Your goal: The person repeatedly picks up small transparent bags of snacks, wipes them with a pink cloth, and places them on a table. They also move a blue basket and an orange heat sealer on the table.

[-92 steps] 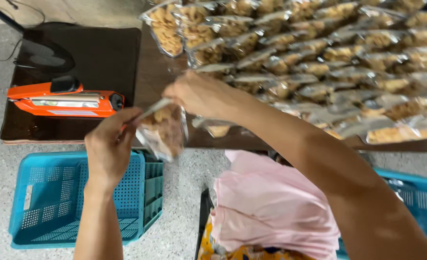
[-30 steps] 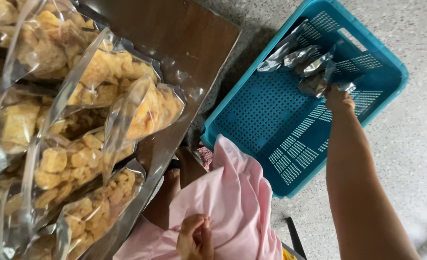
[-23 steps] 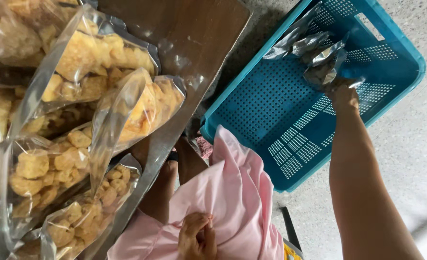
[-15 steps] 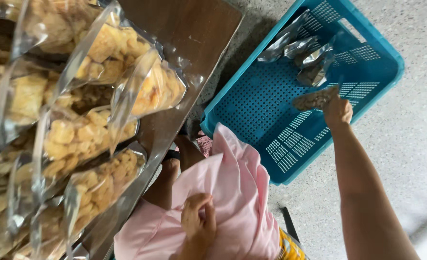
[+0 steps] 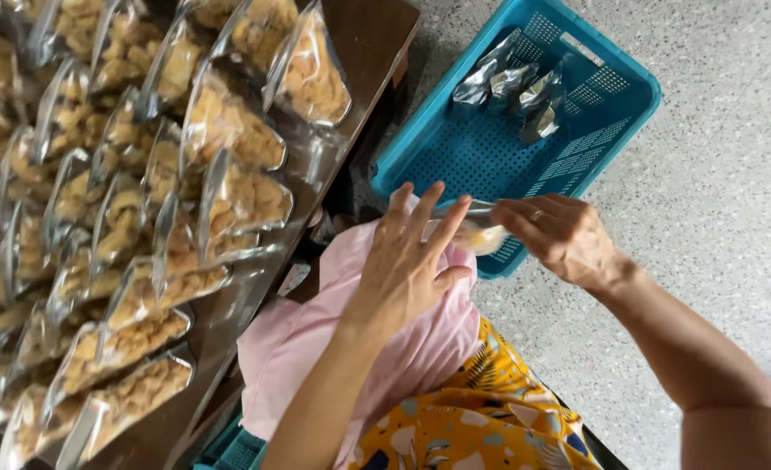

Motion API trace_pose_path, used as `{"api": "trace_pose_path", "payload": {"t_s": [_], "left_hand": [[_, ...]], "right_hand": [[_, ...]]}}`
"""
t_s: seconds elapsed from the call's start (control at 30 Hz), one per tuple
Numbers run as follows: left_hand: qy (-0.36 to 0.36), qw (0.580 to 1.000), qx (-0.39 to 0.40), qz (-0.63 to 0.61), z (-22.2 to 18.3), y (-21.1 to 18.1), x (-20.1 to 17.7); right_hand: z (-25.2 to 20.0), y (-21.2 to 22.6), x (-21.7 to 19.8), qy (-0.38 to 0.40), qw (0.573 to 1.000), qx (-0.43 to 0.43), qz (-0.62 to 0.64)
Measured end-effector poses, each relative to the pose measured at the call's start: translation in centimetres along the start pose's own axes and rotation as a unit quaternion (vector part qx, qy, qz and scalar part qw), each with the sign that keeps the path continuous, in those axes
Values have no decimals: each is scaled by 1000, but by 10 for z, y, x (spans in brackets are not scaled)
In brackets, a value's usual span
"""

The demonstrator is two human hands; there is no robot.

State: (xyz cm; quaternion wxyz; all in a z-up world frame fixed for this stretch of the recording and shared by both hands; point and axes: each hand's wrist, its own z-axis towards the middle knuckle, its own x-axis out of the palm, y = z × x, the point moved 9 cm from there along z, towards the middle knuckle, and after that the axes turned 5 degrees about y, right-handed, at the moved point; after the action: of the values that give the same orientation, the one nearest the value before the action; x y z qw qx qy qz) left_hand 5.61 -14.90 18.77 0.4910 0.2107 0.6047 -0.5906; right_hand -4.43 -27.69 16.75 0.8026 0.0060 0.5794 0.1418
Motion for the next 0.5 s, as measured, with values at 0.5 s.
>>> {"api": "trace_pose_path", "payload": {"t_s": [0.5], "left_hand": [[-348,757,-464,-300,-336,119,-54]], "right_hand": [[-123,-92,394,281,585,674,353]]}}
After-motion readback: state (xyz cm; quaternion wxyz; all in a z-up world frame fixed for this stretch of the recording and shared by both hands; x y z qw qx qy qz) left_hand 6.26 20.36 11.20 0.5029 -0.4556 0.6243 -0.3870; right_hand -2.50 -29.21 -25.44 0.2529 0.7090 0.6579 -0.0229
